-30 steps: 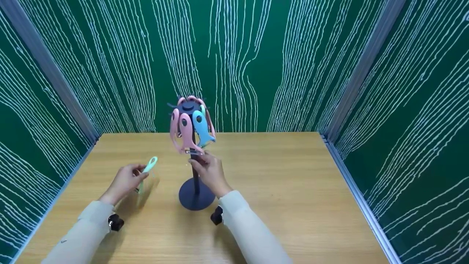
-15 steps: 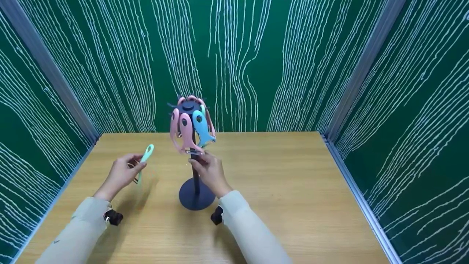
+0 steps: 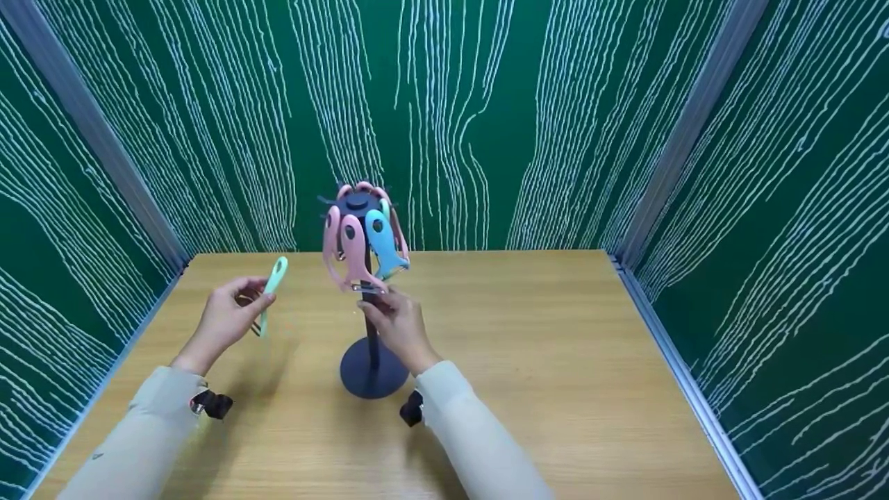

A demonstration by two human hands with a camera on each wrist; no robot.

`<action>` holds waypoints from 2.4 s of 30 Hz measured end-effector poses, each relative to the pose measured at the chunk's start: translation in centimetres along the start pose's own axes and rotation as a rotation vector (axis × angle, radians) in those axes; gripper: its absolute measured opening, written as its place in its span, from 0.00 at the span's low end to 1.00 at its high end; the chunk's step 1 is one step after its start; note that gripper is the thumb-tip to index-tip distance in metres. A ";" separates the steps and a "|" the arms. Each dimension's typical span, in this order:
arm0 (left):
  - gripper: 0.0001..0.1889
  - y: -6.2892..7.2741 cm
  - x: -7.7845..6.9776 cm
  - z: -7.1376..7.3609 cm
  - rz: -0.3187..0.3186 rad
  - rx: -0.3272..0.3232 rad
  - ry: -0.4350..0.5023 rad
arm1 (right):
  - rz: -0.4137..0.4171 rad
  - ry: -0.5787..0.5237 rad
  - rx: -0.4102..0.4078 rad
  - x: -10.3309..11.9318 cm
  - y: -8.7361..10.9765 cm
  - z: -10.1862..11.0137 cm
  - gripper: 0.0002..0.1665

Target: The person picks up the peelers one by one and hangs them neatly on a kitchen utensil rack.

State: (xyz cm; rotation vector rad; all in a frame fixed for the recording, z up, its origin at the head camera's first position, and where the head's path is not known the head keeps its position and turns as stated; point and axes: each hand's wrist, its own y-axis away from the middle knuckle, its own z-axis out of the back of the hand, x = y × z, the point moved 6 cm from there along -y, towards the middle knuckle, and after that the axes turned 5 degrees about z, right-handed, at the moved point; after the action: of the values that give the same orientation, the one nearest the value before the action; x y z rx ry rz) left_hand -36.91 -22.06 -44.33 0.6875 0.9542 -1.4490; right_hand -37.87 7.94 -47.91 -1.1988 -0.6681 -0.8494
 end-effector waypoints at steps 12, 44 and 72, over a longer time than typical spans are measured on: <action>0.16 -0.1 -2.4 0.5 -0.055 -0.033 0.057 | -0.022 0.005 0.016 -0.2 0.1 0.0 0.08; 0.17 0.1 -9.8 1.8 -0.230 -0.051 0.132 | 0.040 0.030 -0.014 0.2 -0.2 -0.1 0.04; 0.16 0.3 -14.8 0.7 -0.373 -0.013 0.168 | -0.016 0.018 0.026 -0.3 -0.1 -0.1 0.07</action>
State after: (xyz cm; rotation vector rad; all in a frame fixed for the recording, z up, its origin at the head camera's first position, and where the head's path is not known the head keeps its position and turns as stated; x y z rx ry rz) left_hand -34.81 -15.29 -31.31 0.6519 1.2721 -1.7271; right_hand -38.09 7.87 -48.19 -1.1629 -0.6727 -0.8614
